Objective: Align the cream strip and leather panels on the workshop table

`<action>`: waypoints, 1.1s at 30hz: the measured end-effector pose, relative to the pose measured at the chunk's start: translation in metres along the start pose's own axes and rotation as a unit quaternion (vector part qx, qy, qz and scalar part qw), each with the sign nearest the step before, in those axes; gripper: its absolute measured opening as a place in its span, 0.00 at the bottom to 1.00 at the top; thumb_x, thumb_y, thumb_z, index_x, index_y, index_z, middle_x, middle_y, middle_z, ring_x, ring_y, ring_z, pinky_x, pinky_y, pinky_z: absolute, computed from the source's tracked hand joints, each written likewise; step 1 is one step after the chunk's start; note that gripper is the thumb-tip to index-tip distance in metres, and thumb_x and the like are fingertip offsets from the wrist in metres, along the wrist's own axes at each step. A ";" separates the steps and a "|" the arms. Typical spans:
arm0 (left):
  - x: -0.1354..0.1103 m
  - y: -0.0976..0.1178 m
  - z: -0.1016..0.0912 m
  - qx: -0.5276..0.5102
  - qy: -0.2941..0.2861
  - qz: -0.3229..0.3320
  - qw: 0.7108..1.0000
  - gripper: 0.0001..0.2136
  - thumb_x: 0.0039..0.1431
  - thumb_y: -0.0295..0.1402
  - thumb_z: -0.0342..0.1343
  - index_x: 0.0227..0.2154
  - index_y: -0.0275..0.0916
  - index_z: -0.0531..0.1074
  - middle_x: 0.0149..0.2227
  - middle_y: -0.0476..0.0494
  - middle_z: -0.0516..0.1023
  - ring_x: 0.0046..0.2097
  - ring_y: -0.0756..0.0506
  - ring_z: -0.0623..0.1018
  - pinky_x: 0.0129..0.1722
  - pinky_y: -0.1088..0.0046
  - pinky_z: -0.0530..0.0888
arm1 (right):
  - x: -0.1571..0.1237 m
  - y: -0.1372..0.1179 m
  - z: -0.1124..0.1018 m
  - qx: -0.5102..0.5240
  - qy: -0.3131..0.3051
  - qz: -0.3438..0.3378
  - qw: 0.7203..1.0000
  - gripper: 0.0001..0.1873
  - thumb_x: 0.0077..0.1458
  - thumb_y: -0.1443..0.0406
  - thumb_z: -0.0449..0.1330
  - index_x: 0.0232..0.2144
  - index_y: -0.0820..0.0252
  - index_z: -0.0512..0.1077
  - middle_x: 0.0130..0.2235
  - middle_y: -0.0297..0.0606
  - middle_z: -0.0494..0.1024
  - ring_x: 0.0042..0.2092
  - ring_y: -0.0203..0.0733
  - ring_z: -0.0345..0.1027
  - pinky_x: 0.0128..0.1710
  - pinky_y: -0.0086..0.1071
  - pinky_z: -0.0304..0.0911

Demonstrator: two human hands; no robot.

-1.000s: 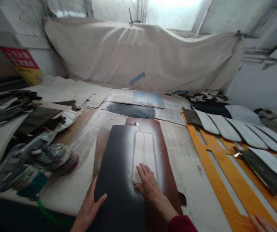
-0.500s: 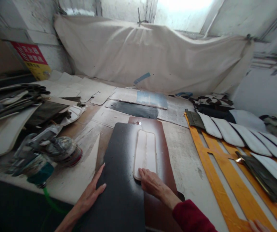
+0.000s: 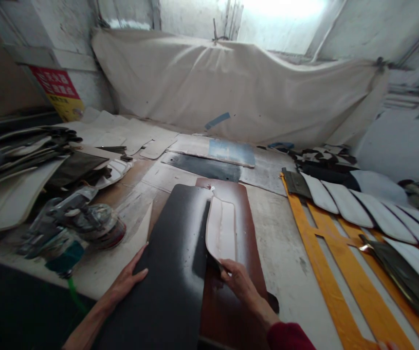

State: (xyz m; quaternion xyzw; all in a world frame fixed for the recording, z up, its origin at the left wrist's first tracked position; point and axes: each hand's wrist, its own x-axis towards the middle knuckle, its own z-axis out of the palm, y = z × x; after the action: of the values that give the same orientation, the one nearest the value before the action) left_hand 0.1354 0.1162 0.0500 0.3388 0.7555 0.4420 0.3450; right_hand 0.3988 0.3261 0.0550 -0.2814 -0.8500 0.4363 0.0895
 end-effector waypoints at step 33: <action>0.002 -0.038 0.025 0.215 0.082 0.031 0.973 0.33 0.53 0.46 0.45 0.59 0.34 0.45 0.60 0.31 0.56 0.60 0.37 0.58 0.57 0.51 0.58 | 0.033 -0.003 0.027 -0.312 -0.053 -0.044 0.948 0.07 0.50 0.72 0.54 0.29 0.59 0.72 0.43 0.38 0.72 0.46 0.44 0.62 0.46 0.36 0.61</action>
State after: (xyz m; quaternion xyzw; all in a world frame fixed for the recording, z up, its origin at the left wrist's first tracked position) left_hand 0.1469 0.1143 0.0060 0.3914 0.8476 0.3055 0.1871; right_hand 0.3603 0.3246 0.0380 -0.2340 -0.9587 0.1594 -0.0291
